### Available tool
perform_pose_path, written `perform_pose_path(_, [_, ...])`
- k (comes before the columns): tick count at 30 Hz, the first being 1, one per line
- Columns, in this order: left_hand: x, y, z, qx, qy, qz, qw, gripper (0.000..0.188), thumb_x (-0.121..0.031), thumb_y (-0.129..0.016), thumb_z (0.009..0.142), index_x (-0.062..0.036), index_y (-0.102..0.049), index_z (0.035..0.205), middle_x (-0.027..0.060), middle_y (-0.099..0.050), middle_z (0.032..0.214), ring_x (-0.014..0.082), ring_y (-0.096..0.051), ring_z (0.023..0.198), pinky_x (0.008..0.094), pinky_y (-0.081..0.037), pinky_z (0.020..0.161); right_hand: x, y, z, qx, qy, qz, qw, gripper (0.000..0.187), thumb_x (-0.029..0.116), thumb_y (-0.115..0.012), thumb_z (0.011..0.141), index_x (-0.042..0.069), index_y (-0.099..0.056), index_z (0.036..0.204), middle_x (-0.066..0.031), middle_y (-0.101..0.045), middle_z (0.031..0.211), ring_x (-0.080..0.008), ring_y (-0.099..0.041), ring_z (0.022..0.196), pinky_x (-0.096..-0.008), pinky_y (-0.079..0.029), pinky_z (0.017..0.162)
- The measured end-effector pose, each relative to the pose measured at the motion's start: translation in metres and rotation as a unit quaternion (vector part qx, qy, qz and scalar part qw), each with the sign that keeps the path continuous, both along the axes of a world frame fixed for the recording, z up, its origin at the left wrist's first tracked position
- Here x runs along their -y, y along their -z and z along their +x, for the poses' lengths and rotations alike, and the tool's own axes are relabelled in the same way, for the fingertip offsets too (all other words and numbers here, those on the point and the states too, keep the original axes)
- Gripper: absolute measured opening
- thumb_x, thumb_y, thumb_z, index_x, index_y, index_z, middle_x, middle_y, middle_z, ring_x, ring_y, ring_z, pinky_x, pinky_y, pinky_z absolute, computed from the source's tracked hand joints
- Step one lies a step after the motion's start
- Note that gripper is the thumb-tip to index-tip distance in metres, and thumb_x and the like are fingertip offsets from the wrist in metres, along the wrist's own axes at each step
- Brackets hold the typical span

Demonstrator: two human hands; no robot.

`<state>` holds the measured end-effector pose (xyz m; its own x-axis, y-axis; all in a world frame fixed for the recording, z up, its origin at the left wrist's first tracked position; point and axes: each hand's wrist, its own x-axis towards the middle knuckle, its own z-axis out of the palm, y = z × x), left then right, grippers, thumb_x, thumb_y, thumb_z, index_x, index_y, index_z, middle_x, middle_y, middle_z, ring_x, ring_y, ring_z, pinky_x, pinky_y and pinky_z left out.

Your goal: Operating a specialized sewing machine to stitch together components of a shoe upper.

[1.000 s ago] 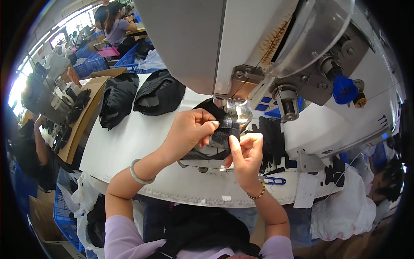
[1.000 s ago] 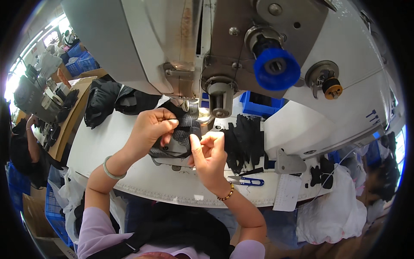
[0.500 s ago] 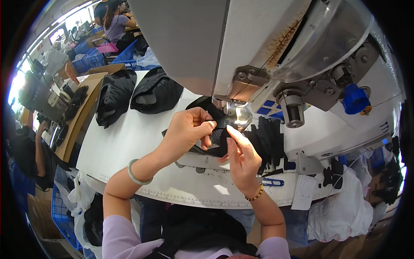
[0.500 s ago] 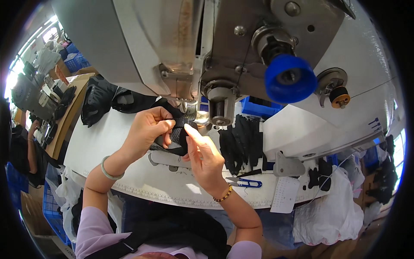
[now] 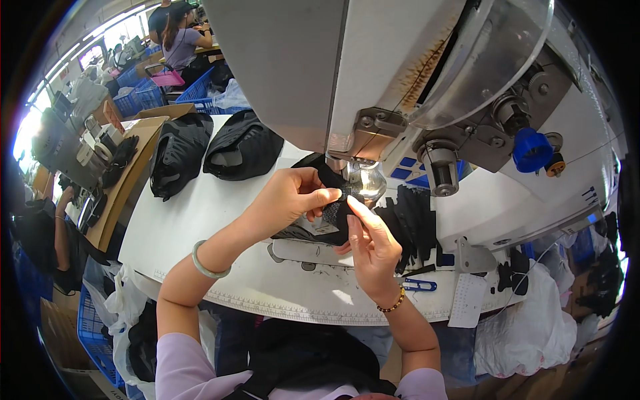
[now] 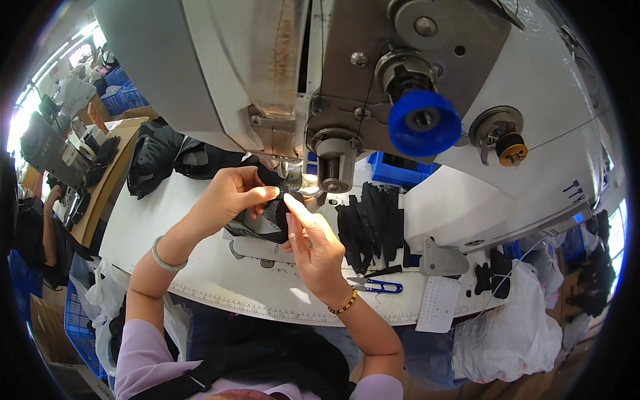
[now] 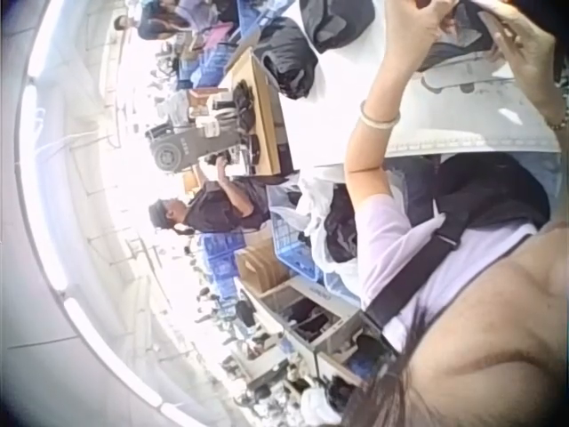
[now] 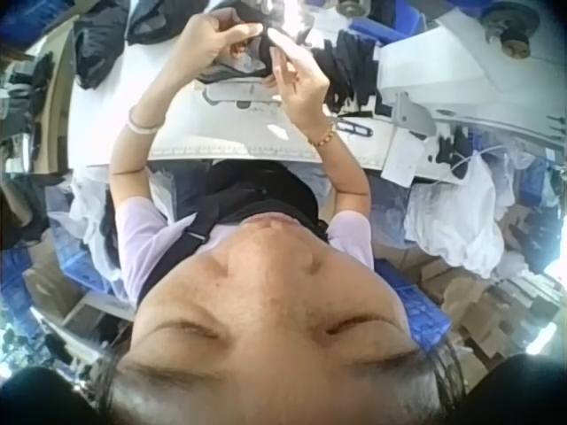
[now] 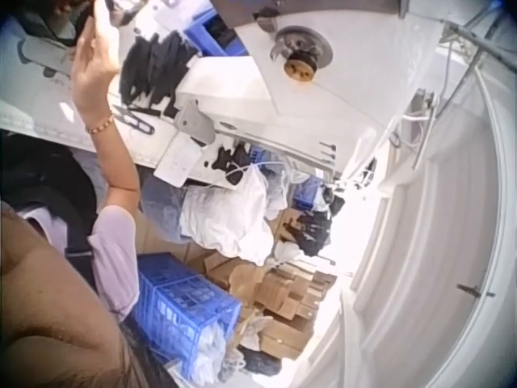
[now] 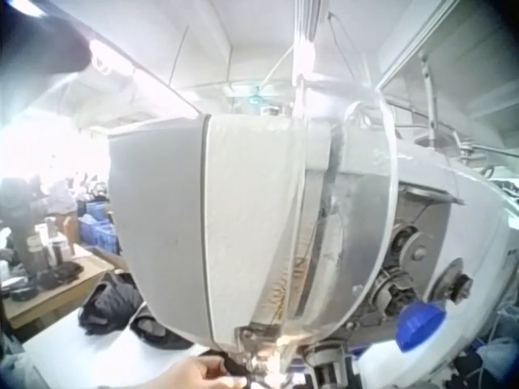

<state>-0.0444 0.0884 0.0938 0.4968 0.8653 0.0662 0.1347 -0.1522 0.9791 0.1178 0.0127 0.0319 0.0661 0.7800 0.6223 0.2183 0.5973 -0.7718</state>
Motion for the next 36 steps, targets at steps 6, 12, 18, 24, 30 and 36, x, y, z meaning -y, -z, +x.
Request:
perform_pose_path(6, [-0.006, -0.003, -0.002, -0.018, 0.020, -0.013, 1.000, 0.029, -0.026, -0.067, 0.082, -0.0012, -0.057, 0.071, 0.0010, -0.055, 0.059, 0.0054, -0.050, 0.053, 0.0192, -0.040, 0.050, -0.001, 0.000, 0.001, 0.016, 0.004, 0.011, 1.000, 0.037, -0.003, -0.054, 0.087, 0.004, -0.053, 0.123, -0.0061, -0.056, 0.086, -0.0067, -0.058, 0.063, -0.0199, -0.052, 0.057])
perform_pose_path(12, [-0.006, -0.008, 0.000, -0.023, 0.016, -0.019, 0.999, 0.015, -0.015, -0.065, 0.081, -0.0012, -0.062, 0.078, -0.0018, -0.055, 0.064, 0.0038, -0.048, 0.055, 0.0185, -0.038, 0.049, -0.001, -0.005, 0.001, 0.025, 0.016, 0.022, 0.999, 0.030, -0.003, -0.053, 0.088, -0.001, -0.055, 0.118, -0.0105, -0.059, 0.099, -0.0061, -0.058, 0.062, -0.0190, -0.055, 0.052])
perform_pose_path(18, [-0.018, -0.009, 0.004, 0.070, 0.022, -0.100, 0.992, 0.013, -0.010, -0.062, 0.081, 0.0029, -0.063, 0.083, 0.0024, -0.058, 0.072, 0.0069, -0.053, 0.056, 0.0197, -0.042, 0.049, -0.003, -0.019, -0.005, 0.053, 0.041, -0.029, 0.997, 0.033, -0.002, -0.055, 0.087, 0.000, -0.053, 0.120, -0.0091, -0.062, 0.091, -0.0070, -0.059, 0.054, -0.0188, -0.050, 0.049])
perform_pose_path(24, [-0.021, -0.012, 0.005, 0.109, 0.045, -0.135, 0.984, 0.015, -0.007, -0.061, 0.081, 0.0066, -0.063, 0.088, 0.0068, -0.062, 0.079, 0.0097, -0.057, 0.060, 0.0218, -0.047, 0.051, -0.003, -0.020, -0.005, 0.081, 0.060, 0.003, 0.995, 0.034, -0.001, -0.056, 0.087, 0.000, -0.053, 0.121, -0.0096, -0.063, 0.091, -0.0074, -0.060, 0.056, -0.0194, -0.050, 0.050])
perform_pose_path(30, [-0.024, -0.012, 0.003, 0.111, 0.059, -0.142, 0.982, 0.015, -0.006, -0.059, 0.082, 0.0067, -0.063, 0.088, 0.0074, -0.062, 0.080, 0.0105, -0.057, 0.061, 0.0228, -0.048, 0.051, -0.005, -0.021, -0.005, 0.081, 0.062, 0.000, 0.995, 0.034, -0.001, -0.056, 0.087, -0.001, -0.053, 0.121, -0.0099, -0.063, 0.093, -0.0079, -0.060, 0.056, -0.0193, -0.050, 0.050])
perform_pose_path(36, [-0.023, -0.010, 0.005, 0.122, 0.049, -0.151, 0.980, 0.013, -0.006, -0.059, 0.083, 0.0056, -0.062, 0.089, 0.0073, -0.062, 0.081, 0.0107, -0.057, 0.062, 0.0231, -0.046, 0.050, -0.003, -0.022, -0.004, -0.007, 0.029, -0.078, 0.997, 0.037, 0.001, -0.057, 0.087, 0.004, -0.052, 0.123, -0.0052, -0.060, 0.085, -0.0053, -0.056, 0.057, -0.0189, -0.049, 0.053])
